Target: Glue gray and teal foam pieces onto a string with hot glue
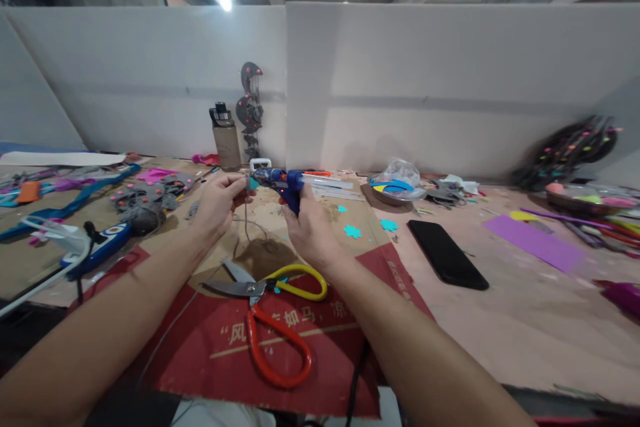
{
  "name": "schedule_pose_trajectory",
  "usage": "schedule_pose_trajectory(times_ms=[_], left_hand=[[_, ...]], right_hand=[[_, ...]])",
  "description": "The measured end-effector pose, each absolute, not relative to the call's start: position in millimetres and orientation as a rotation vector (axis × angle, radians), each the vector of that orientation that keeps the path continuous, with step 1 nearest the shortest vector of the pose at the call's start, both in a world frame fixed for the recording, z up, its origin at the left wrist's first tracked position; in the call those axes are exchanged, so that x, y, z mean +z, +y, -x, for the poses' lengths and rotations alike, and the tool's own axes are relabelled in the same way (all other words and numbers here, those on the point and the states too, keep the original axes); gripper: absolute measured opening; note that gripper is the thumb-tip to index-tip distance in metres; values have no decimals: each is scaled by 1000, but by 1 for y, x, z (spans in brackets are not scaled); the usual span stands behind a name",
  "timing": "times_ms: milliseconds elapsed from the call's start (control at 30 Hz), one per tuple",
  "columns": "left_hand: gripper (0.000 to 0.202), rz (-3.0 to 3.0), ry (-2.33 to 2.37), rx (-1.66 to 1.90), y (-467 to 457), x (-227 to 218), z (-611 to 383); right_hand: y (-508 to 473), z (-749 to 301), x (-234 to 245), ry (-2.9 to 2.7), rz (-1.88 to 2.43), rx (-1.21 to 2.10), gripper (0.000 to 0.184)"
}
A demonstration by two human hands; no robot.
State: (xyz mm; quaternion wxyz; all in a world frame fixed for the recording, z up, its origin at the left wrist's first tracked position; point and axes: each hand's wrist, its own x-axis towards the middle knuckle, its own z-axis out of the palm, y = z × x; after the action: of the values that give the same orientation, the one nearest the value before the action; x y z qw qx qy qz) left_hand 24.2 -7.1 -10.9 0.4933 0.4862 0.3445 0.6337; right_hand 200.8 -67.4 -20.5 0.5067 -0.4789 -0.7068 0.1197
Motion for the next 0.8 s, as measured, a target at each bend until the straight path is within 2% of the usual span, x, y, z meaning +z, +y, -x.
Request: schedule_pose_trajectory(times_ms=[300, 800], left_hand=[[25, -1185, 838, 1541, -10, -9, -25], [27, -1171, 861, 1520, -10, -10, -26]], right_hand=[[-67, -201, -21, -1701, 1135, 261, 39], [-68, -200, -21, -1708, 1146, 246, 33]])
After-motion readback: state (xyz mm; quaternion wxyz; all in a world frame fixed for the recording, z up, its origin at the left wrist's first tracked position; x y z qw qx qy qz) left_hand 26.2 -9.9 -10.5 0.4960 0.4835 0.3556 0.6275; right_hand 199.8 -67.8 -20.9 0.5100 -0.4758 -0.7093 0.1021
